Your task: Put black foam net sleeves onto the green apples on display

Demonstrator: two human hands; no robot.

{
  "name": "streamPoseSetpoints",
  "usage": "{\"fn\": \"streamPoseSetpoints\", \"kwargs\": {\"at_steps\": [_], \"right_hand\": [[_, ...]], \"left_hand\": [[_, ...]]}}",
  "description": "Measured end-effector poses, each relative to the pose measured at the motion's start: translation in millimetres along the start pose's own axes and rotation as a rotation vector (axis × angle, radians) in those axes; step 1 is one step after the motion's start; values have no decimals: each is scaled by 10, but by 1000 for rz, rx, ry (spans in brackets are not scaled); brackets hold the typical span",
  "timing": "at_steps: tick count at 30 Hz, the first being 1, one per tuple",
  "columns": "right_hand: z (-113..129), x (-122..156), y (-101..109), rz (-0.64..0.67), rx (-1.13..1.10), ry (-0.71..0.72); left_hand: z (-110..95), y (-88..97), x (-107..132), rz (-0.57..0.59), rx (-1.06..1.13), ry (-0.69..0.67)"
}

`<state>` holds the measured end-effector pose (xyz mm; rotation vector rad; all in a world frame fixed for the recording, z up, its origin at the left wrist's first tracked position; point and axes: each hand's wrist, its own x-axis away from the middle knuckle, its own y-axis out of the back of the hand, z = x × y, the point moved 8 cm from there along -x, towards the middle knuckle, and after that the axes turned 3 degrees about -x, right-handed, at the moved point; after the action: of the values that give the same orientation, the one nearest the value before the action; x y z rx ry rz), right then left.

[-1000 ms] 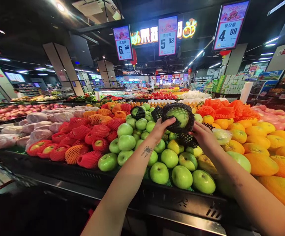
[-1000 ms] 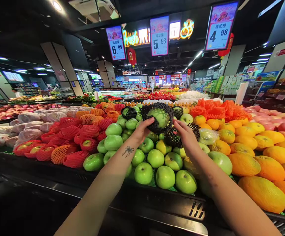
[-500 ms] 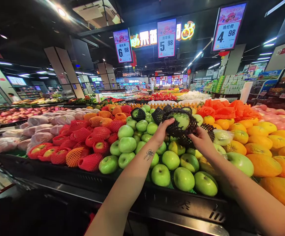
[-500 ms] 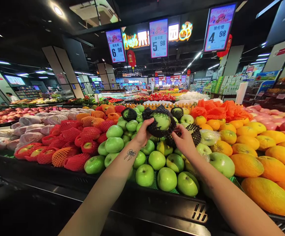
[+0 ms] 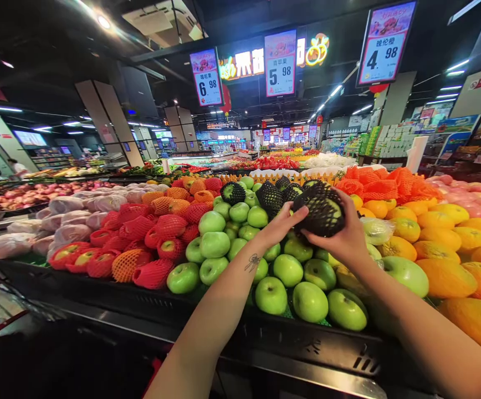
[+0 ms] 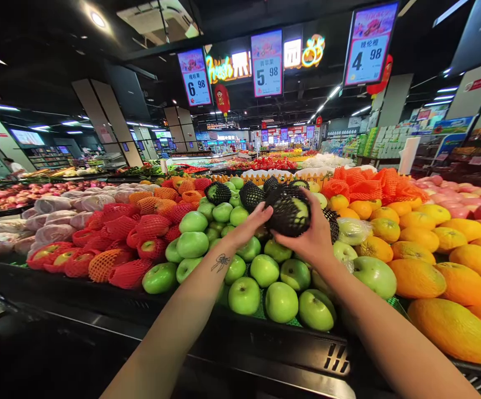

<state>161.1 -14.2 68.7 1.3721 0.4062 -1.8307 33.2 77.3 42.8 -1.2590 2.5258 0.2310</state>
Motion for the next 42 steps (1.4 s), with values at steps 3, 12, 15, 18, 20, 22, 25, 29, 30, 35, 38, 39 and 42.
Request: {"fn": "streamPoseSetpoints", "kwargs": {"at_steps": [3, 12, 15, 18, 20, 22, 25, 29, 30, 35, 38, 39, 42], "right_hand": [[-274, 9, 99, -165, -208, -281], [-510, 150, -244, -84, -678, -722], [-509, 216, -292, -3, -551, -731], [-451, 281, -413, 155, -631, -766], [-393, 307, -476, 249, -739, -803], [-344, 266, -453, 263, -794, -779], [-335, 142, -314, 165, -774, -705], [-369, 67, -210, 66, -737, -683], [-373, 69, -213, 64, -733, -686], [-338, 107, -267, 111, -715, -657], [-319, 110, -267, 118, -716, -643], [-316, 108, -262, 115, -714, -644], [-299, 94, -245, 105, -691, -645]], "left_hand": [[33, 124, -17, -96, -105, 64], [-157, -211, 109, 302, -172, -155], [-137, -188, 85, 210, -359, -261], [-57, -77, -4, 53, -413, -256], [-58, 32, -49, -54, -390, -258], [-126, 215, -52, -215, -386, -269], [-313, 617, 77, -564, -529, -247], [-527, 1042, 300, -819, -1004, -42], [-555, 1106, 326, -809, -1118, 6], [-505, 1322, 369, -609, -1486, 272], [-290, 1379, 347, -364, -1566, 497], [-213, 1369, 331, -276, -1563, 535], [-85, 1332, 286, -174, -1551, 568]]}}
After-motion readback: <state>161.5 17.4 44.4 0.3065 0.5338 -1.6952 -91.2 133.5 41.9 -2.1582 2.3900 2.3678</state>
